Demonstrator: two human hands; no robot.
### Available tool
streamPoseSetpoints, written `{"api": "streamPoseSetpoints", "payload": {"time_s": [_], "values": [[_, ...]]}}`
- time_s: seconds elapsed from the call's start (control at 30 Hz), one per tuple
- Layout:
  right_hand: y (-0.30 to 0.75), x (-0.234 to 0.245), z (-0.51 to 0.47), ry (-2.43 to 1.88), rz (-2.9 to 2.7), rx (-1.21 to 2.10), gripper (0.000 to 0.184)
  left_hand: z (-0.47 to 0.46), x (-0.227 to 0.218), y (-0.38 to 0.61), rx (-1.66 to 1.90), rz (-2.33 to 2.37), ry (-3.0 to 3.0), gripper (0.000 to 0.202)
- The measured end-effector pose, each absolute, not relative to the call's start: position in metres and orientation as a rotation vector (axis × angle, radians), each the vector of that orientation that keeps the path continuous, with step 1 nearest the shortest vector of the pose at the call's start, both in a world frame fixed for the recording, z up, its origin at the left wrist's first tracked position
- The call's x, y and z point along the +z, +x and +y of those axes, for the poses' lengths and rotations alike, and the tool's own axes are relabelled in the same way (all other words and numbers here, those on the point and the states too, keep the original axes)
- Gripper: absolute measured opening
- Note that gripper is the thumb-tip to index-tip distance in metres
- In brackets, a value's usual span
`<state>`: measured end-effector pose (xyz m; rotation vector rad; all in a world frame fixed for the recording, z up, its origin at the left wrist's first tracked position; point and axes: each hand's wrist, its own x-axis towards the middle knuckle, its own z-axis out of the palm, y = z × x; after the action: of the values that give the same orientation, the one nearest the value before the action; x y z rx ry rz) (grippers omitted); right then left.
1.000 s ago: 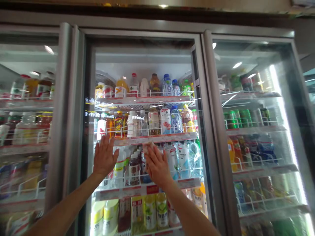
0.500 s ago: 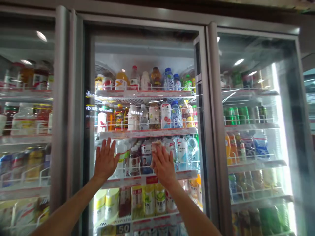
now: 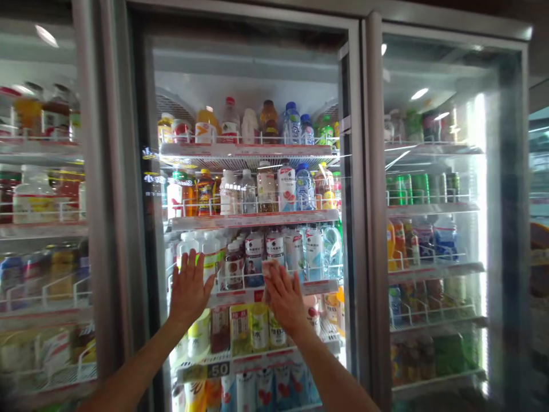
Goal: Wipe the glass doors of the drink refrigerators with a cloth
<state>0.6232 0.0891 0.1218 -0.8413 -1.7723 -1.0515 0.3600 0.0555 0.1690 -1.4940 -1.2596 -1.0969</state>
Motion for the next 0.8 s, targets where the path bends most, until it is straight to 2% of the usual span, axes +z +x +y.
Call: {"api": "streamPoseSetpoints", "payload": {"time_s": [0.07,0.2,0.3,0.43,0.5,0.7,0.8], "values": [[0.646,0.114,0.091,-0.882,-1.734,-1.025,0.042,0.049,0.157,0.354,-1.037,-1.266,-1.510,0.063],[0.710,0.108,0.105,-1.173,-1.273,-0.938,0.051,0.037,0.119,0.349,-0.937,-1.249,-1.526,0.064],[0.688,0.094,0.101,-1.216,-1.194,-0.912,0.056,0.035,0.099,0.356,-0.947,-1.245,-1.507,0.066],[0.614,0.059,0.082,-0.951,-1.682,-0.981,0.047,0.037,0.096,0.360,-0.975,-1.286,-1.493,0.068],[0.615,0.048,0.079,-0.835,-1.816,-0.987,0.043,0.036,0.099,0.355,-0.949,-1.273,-1.514,0.067],[0.724,0.048,0.095,-1.244,-1.338,-0.884,0.058,0.028,0.092,0.346,-0.862,-1.285,-1.571,0.062],[0.711,0.040,0.089,-1.312,-1.272,-0.816,0.062,0.028,0.079,0.355,-0.882,-1.327,-1.550,0.062]]}}
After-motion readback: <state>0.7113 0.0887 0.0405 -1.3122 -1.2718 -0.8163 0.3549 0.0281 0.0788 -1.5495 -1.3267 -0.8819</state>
